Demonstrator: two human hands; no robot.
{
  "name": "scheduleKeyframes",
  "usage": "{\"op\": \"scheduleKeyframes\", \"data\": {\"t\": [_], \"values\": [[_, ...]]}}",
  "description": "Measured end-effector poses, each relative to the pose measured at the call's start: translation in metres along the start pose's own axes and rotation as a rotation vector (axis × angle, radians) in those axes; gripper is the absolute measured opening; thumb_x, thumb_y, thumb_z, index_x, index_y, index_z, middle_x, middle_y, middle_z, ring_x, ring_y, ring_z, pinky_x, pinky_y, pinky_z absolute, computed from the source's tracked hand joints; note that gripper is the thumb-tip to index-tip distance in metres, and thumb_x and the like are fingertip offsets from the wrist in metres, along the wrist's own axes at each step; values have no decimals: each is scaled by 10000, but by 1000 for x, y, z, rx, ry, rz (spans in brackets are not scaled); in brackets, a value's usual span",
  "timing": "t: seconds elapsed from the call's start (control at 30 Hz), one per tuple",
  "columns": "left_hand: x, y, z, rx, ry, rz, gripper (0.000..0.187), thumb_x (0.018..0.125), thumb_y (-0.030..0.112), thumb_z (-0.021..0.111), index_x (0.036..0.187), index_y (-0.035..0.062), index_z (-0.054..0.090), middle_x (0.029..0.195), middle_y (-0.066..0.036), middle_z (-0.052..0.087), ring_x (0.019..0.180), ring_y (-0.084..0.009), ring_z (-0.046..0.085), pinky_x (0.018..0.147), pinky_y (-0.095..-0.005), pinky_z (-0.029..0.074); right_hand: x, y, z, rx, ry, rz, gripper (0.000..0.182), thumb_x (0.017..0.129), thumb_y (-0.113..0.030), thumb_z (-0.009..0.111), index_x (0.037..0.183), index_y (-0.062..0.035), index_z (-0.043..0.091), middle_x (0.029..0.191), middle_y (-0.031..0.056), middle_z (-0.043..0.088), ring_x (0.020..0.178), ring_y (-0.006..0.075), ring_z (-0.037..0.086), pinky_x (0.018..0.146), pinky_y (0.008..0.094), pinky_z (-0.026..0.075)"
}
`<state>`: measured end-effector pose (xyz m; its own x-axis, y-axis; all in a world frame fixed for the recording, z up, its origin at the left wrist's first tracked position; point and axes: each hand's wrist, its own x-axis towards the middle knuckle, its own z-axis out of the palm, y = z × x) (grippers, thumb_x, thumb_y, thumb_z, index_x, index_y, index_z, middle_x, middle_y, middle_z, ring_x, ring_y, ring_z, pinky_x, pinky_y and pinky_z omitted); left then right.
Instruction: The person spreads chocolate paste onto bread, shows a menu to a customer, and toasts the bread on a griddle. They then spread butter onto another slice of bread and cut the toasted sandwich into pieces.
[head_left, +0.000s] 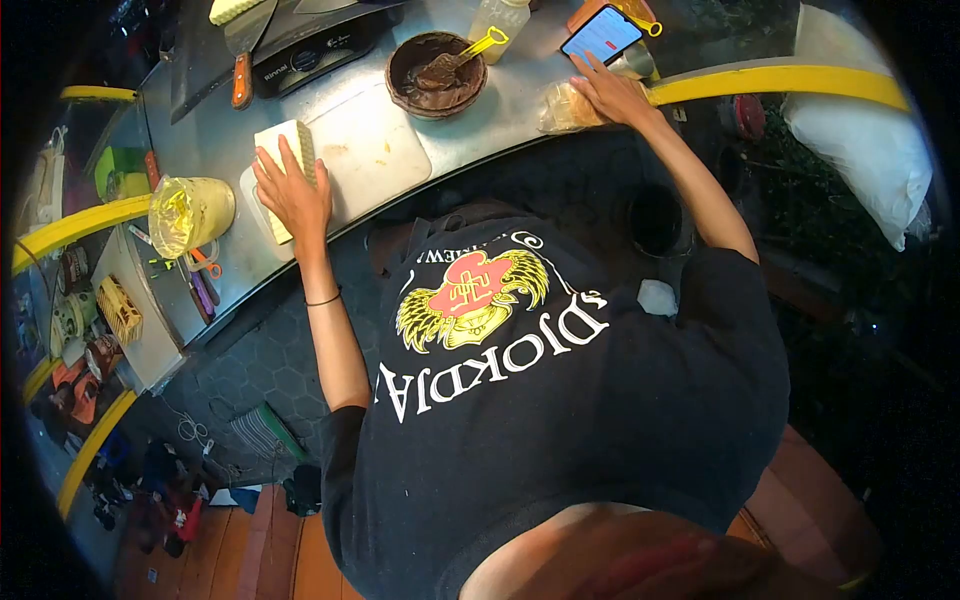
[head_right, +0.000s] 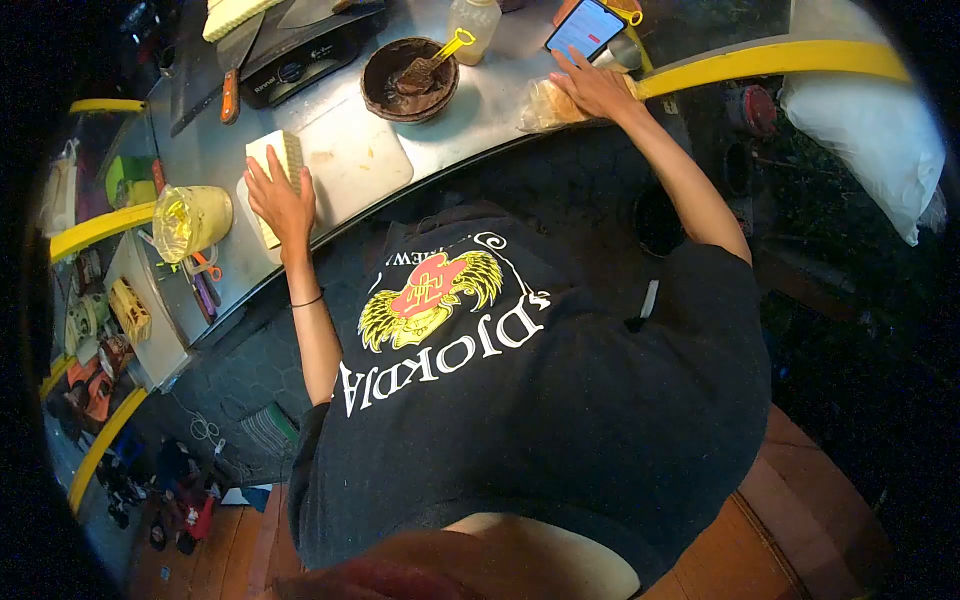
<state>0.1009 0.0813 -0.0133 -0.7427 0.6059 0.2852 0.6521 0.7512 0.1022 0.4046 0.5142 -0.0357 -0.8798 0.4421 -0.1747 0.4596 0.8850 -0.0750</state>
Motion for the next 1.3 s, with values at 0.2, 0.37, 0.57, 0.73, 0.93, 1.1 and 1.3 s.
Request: {"op": "scheduleKeyframes", "data": {"t": [0.2, 0.37, 0.57, 0.73, 0.93, 1.1, 1.3], "values": [[0, 0, 1, -7, 12, 1, 697, 851, 337, 627, 1450, 111, 353, 1497, -262, 257, 1366, -441, 246, 1077, -547, 216, -2, -2, -2, 8, 11, 2, 604, 981, -553, 310, 1472, -201, 304, 1476, 184, 360, 1153, 449, 528, 916, 540, 457], [0, 1, 0, -1, 24, 0, 690, 847, 335, 635, 1442, 111, 366, 1486, -260, 275, 1352, -437, 266, 1073, -541, 226, -6, -4, -3, 31, 25, -19, 598, 981, -548, 320, 1469, -201, 311, 1473, 188, 363, 1149, 448, 531, 912, 540, 458], [0, 2, -1, 10, 31, 9, 689, 846, 334, 636, 1439, 109, 368, 1479, -263, 284, 1349, -435, 272, 1068, -535, 235, -6, -5, -1, 54, 41, -35, 591, 983, -543, 320, 1462, -198, 327, 1479, 177, 360, 1168, 437, 522, 911, 535, 458], [0, 2, 1, 9, 29, 9, 685, 847, 328, 631, 1438, 102, 368, 1480, -269, 280, 1350, -441, 268, 1069, -537, 231, -6, -9, -8, 23, 84, -27, 565, 984, -520, 345, 1442, -189, 357, 1476, 172, 366, 1157, 429, 529, 907, 528, 465], [0, 1, 1, -1, 35, 15, 683, 850, 316, 622, 1442, 97, 362, 1484, -273, 272, 1352, -446, 264, 1073, -541, 224, -6, -1, -25, 13, 58, 26, 546, 987, -509, 351, 1441, -205, 360, 1469, 164, 381, 1128, 424, 554, 907, 511, 472], [-1, 0, 2, -2, 35, 7, 683, 851, 315, 620, 1445, 102, 360, 1489, -270, 268, 1353, -443, 267, 1076, -541, 223, -10, -2, -31, 51, 154, 11, 510, 986, -482, 376, 1411, -202, 401, 1456, 150, 403, 1107, 418, 566, 901, 502, 475], [1, -3, -3, 20, 18, -16, 670, 841, 276, 636, 1438, 114, 378, 1491, -238, 286, 1341, -438, 295, 1062, -531, 267, 5, -49, -50, 348, 352, -219, 344, 942, -325, 541, 1183, -89, 610, 1141, 164, 629, 1016, 365, 610, 853, 430, 491]]}}
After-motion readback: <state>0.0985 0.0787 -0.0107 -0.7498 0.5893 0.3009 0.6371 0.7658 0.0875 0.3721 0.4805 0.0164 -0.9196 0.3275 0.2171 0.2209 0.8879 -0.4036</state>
